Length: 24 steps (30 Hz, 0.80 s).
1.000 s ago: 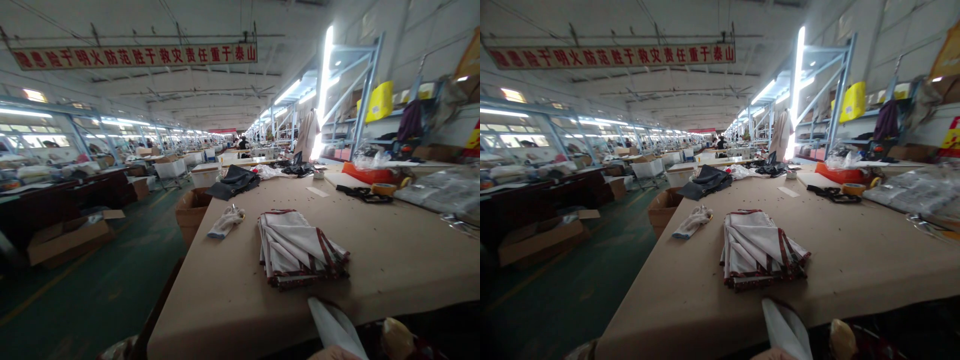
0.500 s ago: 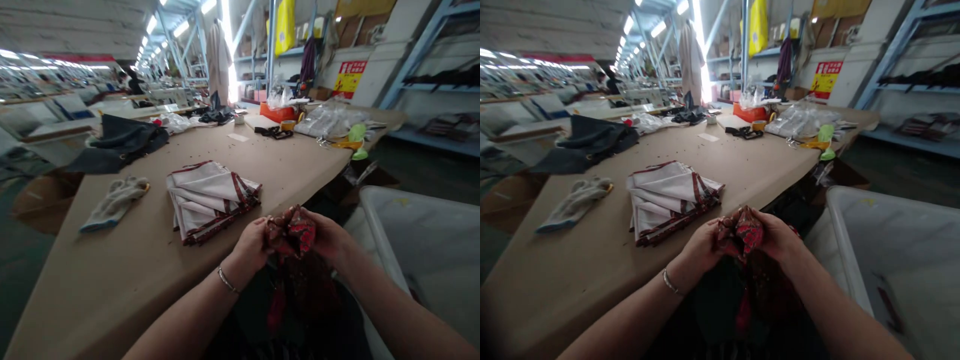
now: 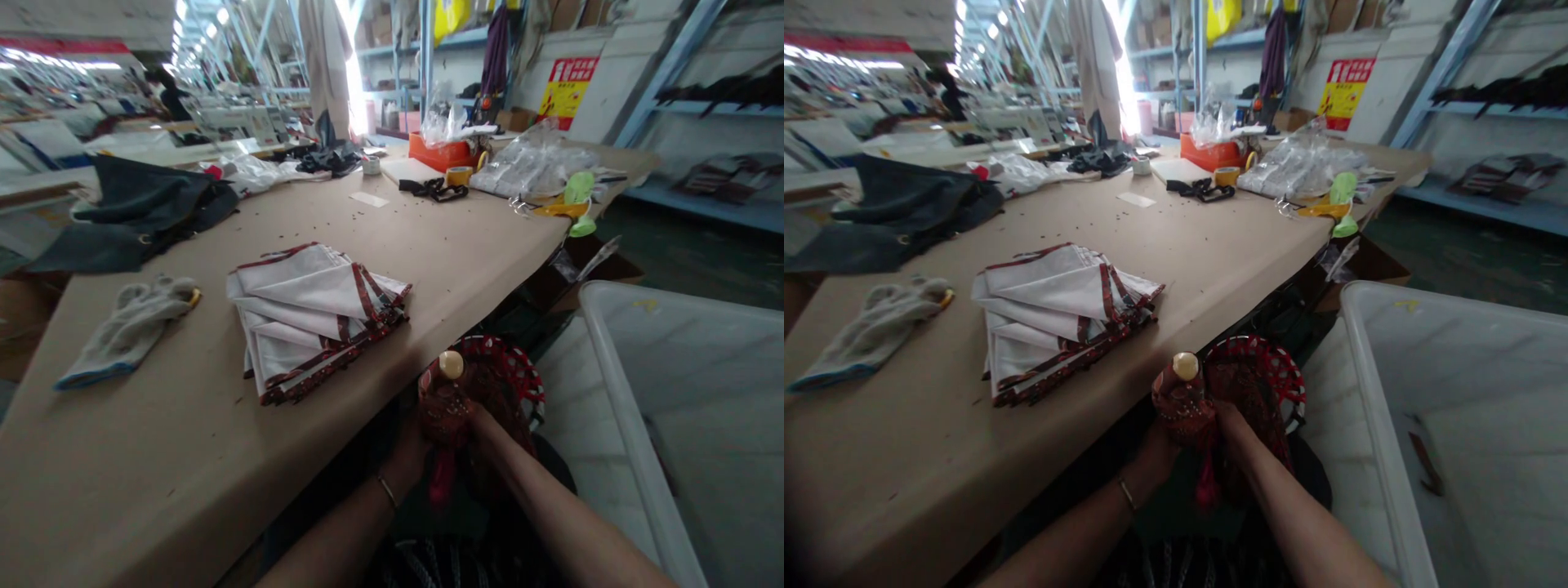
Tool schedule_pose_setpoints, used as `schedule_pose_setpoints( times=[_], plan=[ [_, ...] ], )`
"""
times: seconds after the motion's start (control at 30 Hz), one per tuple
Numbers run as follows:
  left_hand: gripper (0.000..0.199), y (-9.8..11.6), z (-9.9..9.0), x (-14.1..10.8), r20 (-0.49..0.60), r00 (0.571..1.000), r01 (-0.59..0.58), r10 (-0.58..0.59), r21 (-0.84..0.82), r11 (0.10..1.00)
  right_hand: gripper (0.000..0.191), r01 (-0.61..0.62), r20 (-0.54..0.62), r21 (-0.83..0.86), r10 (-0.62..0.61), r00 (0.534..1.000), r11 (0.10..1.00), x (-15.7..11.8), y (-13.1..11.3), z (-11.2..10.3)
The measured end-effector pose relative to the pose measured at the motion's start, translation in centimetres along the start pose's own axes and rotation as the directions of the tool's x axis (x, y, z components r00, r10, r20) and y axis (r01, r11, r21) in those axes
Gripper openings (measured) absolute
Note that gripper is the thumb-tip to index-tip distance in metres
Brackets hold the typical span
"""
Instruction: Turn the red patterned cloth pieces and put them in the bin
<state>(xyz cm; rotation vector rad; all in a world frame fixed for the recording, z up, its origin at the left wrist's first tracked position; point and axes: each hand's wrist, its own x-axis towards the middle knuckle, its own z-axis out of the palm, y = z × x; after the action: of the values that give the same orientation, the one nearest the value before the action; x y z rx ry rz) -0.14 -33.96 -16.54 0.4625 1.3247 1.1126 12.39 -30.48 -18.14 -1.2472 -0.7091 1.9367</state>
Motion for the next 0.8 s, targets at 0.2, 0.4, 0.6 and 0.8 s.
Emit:
schedule_pose_setpoints(
  times=[0.2, 0.4, 0.6, 0.8],
  plan=[
    [0.048, 3.3, -0.9, -2.4, 0.183, 0.808, -0.569, 0.561, -0.008, 0.822, 0.021, -0.144, 0.172, 0.232, 0.105, 0.980, 0.962, -1.7, -2.1, 1.1],
    [0.021, 6.9, 0.4, -2.0, 0.085, 0.852, -0.521, 0.516, 0.058, 0.851, 0.034, 0.055, -0.113, -0.308, -0.094, 0.989, 0.950, -0.2, -2.4, -1.1],
    [0.018, 4.8, -3.9, -3.1, -0.073, 0.927, -0.363, 0.368, 0.073, 0.929, 0.037, 0.234, -0.137, -0.541, -0.359, 0.923, 0.808, -1.6, -1.5, -4.2],
    [0.019, 8.3, -2.2, -6.5, 0.239, 0.841, -0.522, 0.485, 0.122, 0.844, 0.044, 0.487, 0.169, -0.308, -0.457, 0.874, 0.817, -4.0, -5.7, 1.1]
  ],
)
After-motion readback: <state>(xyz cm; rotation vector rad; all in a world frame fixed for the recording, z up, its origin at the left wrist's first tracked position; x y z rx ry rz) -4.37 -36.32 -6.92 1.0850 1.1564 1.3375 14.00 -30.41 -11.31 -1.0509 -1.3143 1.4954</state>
